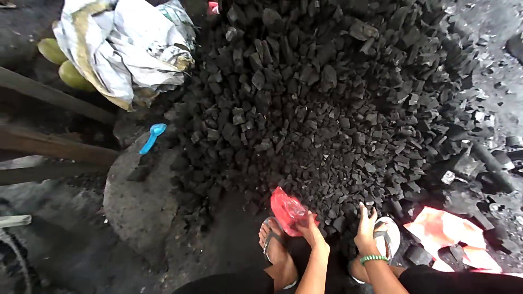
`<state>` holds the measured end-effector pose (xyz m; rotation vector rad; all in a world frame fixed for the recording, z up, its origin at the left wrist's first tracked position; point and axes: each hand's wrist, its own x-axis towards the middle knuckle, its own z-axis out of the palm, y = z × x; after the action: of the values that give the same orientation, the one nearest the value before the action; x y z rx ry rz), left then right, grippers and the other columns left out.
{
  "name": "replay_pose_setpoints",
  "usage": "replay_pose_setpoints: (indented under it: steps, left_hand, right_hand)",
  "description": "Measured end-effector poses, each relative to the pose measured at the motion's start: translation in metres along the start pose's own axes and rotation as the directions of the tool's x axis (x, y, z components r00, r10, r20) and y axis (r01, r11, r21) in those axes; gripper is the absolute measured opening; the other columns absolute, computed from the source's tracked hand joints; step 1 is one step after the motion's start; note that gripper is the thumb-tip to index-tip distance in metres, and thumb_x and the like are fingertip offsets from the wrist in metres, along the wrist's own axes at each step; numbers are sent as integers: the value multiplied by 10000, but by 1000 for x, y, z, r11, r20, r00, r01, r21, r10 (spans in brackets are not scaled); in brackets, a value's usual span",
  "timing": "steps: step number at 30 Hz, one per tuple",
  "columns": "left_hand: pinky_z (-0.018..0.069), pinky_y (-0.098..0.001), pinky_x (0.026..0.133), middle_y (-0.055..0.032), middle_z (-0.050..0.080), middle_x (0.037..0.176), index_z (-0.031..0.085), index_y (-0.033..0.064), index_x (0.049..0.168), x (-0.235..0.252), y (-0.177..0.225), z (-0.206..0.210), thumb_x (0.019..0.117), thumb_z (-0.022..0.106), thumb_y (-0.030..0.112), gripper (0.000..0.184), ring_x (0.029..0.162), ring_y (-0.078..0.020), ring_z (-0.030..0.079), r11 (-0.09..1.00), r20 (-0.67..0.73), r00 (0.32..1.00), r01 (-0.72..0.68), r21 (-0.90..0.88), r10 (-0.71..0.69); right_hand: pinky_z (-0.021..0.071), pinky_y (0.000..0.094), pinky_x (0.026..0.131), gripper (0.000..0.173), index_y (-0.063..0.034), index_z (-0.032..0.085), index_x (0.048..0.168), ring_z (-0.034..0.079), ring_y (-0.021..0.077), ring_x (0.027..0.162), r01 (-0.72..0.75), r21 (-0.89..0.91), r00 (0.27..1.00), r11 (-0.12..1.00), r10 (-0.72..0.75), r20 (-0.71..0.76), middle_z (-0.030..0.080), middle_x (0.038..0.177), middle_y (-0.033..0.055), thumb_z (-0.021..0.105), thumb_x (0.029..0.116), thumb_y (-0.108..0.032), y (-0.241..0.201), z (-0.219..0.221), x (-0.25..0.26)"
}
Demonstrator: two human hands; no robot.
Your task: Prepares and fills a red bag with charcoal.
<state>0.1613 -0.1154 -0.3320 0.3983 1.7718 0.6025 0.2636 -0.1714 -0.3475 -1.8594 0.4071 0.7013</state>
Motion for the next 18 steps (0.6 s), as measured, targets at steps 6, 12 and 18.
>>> replay_pose_setpoints:
  steps: [6,12,18]
  left_hand:
    - [337,-675,1113,-240,295,1619,150,115,1631,-17,4,13,1063,522,438,752,1472,-413,324,993,116,987,113,-14,-111]
    - [279,-642,1164,-242,247,1641,138,106,1633,-23,28,21,1059,545,402,764,1505,-400,264,999,171,985,9,50,-18]
    - [419,-526,1103,-276,521,1423,373,-11,1523,-28,53,30,986,676,266,676,1330,-370,503,817,406,825,-516,258,393]
  right_hand:
    - [323,542,1182,796,-48,203,1615,344,363,1481,103,69,984,992,-112,138,291,1622,267,621,1007,-345,-13,25,-17]
    - [338,546,1168,782,-83,222,1612,353,345,1474,110,130,973,985,-133,187,306,1621,241,622,993,-346,-24,38,-21]
    - [493,531,1004,682,-192,208,1618,523,305,1304,-113,371,959,922,4,282,450,1522,178,535,1036,-333,-29,44,-6]
